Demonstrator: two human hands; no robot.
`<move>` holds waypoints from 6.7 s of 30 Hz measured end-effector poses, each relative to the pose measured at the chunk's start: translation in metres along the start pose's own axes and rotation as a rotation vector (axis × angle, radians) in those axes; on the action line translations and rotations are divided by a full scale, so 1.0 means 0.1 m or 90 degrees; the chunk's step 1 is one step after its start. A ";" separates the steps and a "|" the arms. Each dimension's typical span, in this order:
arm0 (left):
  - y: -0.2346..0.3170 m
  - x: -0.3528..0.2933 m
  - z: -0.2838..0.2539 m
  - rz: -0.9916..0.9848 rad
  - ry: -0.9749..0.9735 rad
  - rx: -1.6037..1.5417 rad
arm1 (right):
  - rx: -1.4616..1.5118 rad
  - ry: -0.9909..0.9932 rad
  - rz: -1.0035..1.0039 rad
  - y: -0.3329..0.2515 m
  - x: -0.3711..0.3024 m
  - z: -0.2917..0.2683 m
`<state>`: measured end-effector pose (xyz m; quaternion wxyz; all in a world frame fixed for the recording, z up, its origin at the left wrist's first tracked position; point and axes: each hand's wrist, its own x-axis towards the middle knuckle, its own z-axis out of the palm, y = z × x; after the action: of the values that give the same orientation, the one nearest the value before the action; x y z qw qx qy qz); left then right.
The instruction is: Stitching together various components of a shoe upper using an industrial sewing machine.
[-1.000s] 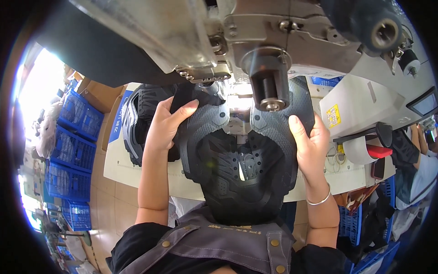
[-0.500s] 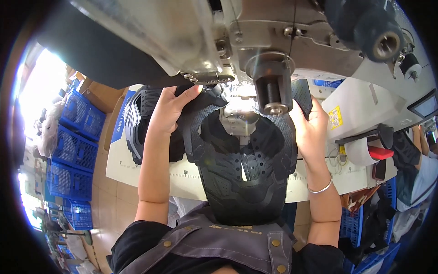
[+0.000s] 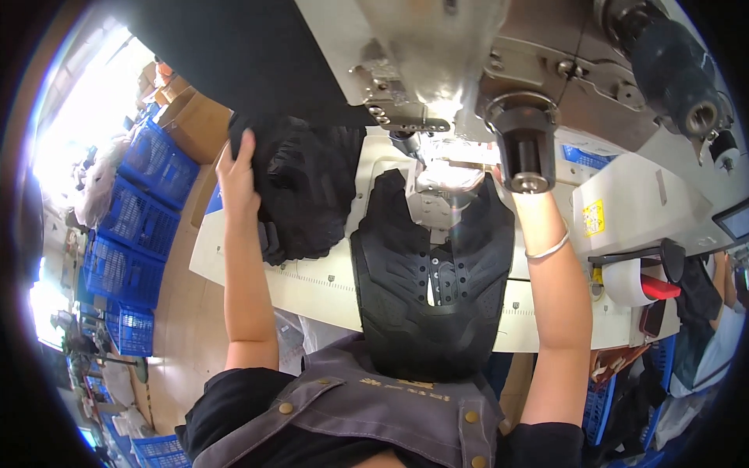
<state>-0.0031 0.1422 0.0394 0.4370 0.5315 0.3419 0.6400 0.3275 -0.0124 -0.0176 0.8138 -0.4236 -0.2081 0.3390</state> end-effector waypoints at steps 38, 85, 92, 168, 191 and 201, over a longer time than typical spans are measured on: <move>0.38 -1.88 0.30 -0.602 -0.443 -0.294 | 0.002 -0.137 0.124 -0.62 -1.22 0.15; 0.44 -1.41 0.70 -0.233 -0.378 -0.202 | -0.304 -0.051 -0.245 -0.57 -1.54 0.25; 0.42 -1.29 0.76 -0.213 -0.396 -0.177 | -0.321 -0.040 -0.237 -0.52 -1.42 0.21; 0.45 -1.70 0.91 -0.146 -0.328 -0.170 | -0.358 -0.164 -0.052 -0.79 -1.05 0.04; 0.39 -1.57 0.96 -0.147 -0.302 -0.216 | -0.427 -0.142 -0.177 -0.83 -1.00 0.19; 0.38 -1.44 0.98 -0.115 -0.336 -0.191 | -0.419 -0.117 -0.159 -0.79 -1.03 0.17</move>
<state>0.0928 -0.0082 0.0378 0.6392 0.5766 0.1640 0.4817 0.2759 -0.1106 0.0524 0.6472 -0.6019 -0.4283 0.1881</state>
